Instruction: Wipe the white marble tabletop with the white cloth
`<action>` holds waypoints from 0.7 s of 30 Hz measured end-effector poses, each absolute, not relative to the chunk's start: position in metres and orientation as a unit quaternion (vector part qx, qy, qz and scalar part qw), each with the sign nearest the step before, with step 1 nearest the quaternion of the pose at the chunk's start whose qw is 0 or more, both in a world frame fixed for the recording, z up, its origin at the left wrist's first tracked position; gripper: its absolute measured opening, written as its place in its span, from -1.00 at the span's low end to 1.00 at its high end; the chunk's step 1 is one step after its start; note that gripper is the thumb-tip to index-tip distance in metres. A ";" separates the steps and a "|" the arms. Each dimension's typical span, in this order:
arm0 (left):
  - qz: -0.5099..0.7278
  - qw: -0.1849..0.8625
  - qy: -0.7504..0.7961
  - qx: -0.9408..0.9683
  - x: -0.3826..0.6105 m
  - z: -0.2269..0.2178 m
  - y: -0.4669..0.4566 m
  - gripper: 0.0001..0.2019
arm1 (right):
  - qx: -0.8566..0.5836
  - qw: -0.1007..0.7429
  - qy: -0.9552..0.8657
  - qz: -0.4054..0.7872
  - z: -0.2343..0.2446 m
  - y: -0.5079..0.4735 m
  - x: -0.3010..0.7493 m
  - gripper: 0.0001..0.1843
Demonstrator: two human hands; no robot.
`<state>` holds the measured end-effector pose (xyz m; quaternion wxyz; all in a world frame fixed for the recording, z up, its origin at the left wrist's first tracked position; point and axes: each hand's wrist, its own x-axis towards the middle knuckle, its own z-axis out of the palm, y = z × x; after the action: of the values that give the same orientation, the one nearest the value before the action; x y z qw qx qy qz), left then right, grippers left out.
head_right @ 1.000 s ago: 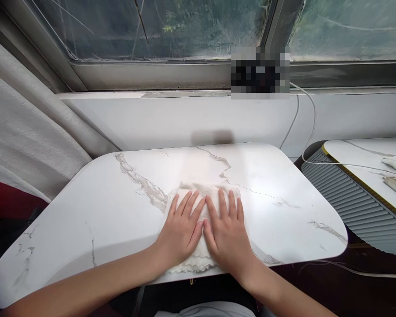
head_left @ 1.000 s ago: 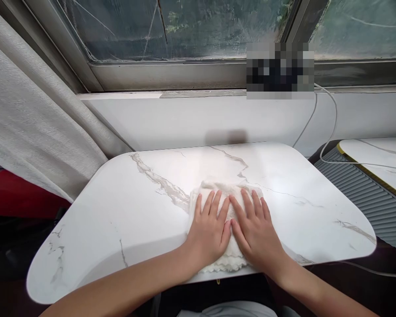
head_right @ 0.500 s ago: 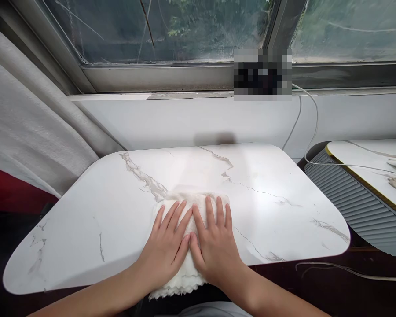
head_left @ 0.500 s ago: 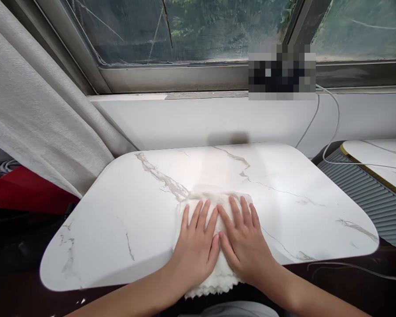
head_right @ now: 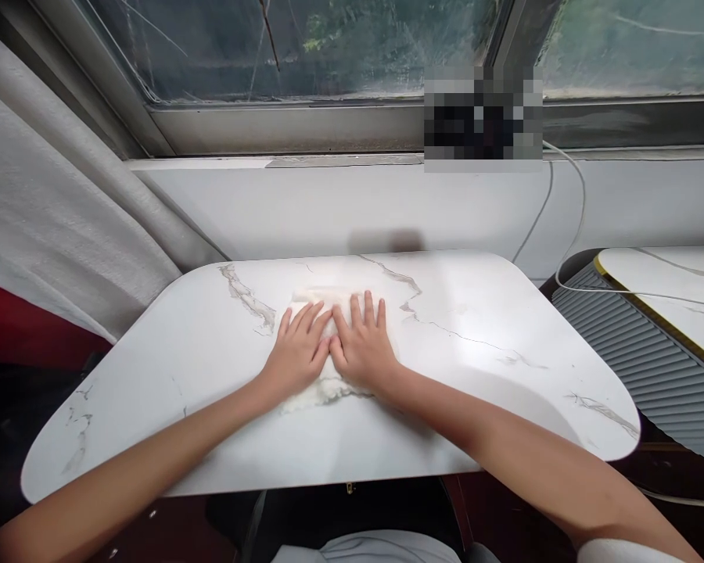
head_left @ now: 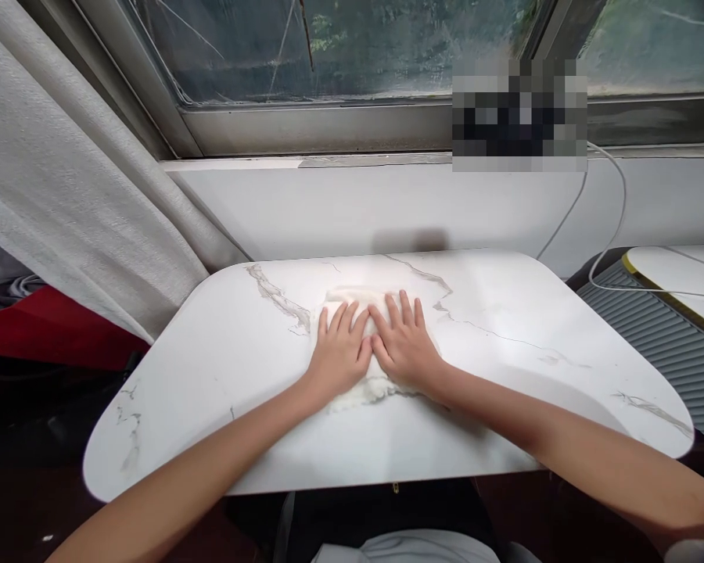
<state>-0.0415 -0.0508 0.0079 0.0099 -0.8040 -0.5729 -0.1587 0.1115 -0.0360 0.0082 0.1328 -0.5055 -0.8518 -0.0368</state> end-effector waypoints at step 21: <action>-0.199 -0.025 -0.652 -0.731 -0.089 0.014 0.112 -0.57 | -0.487 0.198 -0.848 -0.071 -0.007 0.132 0.046 -0.47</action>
<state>-0.0886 0.1119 0.0140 -0.0250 -0.7308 -0.6524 -0.1993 0.0465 0.1322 -0.0071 0.1983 -0.4866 -0.8478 -0.0715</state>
